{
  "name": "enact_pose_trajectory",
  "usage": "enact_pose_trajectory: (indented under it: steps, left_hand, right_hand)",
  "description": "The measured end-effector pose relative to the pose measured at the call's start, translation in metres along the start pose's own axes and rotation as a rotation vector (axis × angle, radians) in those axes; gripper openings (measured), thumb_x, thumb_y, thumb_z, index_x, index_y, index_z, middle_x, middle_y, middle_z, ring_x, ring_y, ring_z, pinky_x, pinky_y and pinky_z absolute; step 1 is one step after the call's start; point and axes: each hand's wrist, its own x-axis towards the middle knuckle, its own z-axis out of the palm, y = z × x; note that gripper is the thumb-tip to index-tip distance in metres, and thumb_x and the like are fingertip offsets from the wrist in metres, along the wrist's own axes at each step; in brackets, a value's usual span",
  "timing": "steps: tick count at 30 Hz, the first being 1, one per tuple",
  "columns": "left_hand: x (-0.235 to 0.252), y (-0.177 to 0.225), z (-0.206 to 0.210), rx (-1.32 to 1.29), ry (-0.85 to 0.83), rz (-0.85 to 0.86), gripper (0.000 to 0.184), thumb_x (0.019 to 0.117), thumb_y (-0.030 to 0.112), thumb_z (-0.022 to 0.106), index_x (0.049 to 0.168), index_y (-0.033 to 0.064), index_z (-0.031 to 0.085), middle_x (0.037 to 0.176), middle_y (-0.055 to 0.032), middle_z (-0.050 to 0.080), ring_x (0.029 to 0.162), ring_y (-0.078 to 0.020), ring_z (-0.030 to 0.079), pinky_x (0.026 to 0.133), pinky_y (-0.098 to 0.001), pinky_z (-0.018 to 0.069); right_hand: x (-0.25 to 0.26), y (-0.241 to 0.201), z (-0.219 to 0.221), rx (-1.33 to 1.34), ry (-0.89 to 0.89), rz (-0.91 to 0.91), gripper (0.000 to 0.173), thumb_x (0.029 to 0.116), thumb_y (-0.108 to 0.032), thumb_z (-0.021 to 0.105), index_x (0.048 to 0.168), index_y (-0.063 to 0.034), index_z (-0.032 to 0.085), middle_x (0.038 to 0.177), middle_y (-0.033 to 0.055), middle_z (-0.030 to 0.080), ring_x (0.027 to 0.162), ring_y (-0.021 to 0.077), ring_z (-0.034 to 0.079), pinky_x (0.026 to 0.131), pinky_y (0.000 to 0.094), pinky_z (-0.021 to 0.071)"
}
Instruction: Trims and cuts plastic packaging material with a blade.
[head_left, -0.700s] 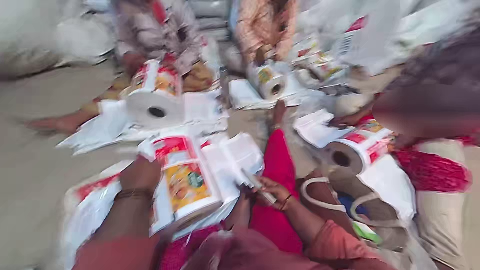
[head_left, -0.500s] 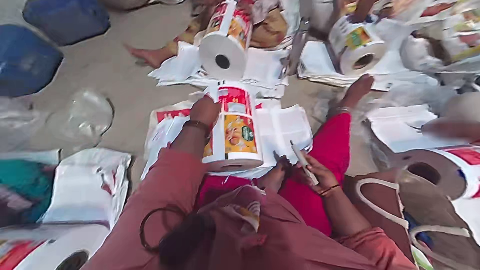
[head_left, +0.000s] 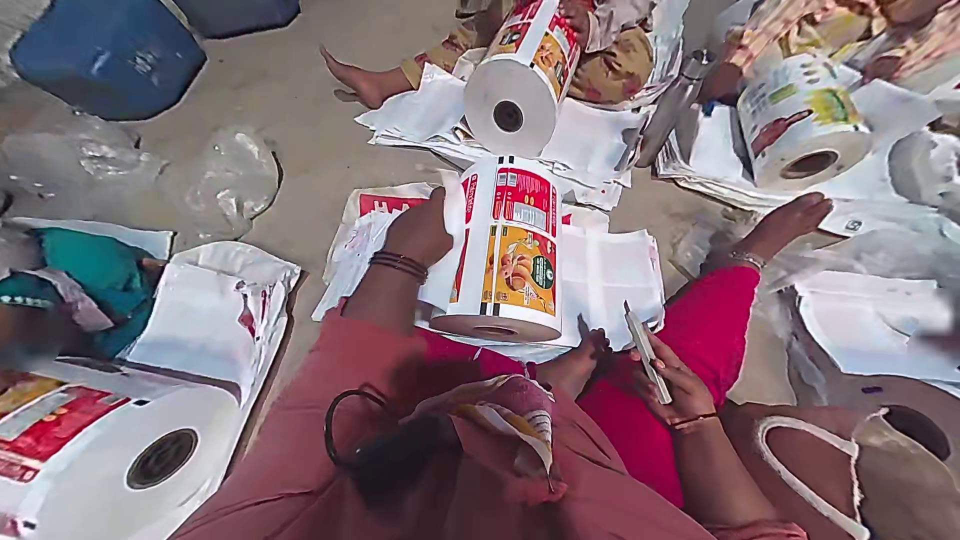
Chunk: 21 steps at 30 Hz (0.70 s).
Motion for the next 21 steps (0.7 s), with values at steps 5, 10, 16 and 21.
enact_pose_trajectory:
  steps: [5,10,16,21]
  left_hand:
    - [0.001,-0.097,-0.020,0.013,0.143,-0.205,0.084,0.0910,0.005,0.067,0.162,0.0118,0.024,0.116,-0.0418,0.061,0.107,-0.0639,0.060,0.085,-0.0799,0.0447]
    - [0.004,-0.156,0.007,0.046,0.240,-0.314,0.082,0.0908,0.016,0.073,0.156,-0.0063,0.029,0.142,-0.0493,0.040,0.129,-0.0728,0.037,0.097,-0.0876,0.0315]
    - [-0.031,-0.067,0.067,-0.153,0.209,0.748,0.047,0.0988,0.044,0.054,0.129,0.0116,0.069,0.160,-0.0180,0.041,0.152,-0.0413,0.028,0.121,-0.0624,0.0263]
    - [-0.024,-0.049,0.087,-0.178,0.203,0.917,0.053,0.0963,0.054,0.052,0.133,0.0196,0.066,0.159,-0.0139,0.043,0.154,-0.0392,0.027,0.121,-0.0576,0.0305]
  right_hand:
    - [-0.003,-0.001,-0.002,0.030,0.004,-0.002,0.068,0.0915,-0.030,0.073,0.151,-0.0154,0.044,0.104,0.0020,0.070,0.054,0.0043,0.055,0.046,0.0183,0.0474]
    - [0.005,0.000,-0.002,0.051,-0.027,-0.014,0.069,0.0904,-0.031,0.075,0.150,-0.0139,0.045,0.105,0.0022,0.069,0.055,0.0042,0.056,0.047,0.0182,0.0483]
    - [0.007,0.001,0.002,-0.011,-0.013,0.007,0.067,0.0913,-0.033,0.073,0.149,-0.0152,0.045,0.106,0.0013,0.070,0.057,0.0040,0.057,0.048,0.0182,0.0488]
    - [0.002,-0.001,-0.002,-0.049,0.010,0.021,0.069,0.0905,-0.034,0.073,0.150,-0.0161,0.044,0.106,0.0015,0.070,0.056,0.0043,0.056,0.046,0.0185,0.0472]
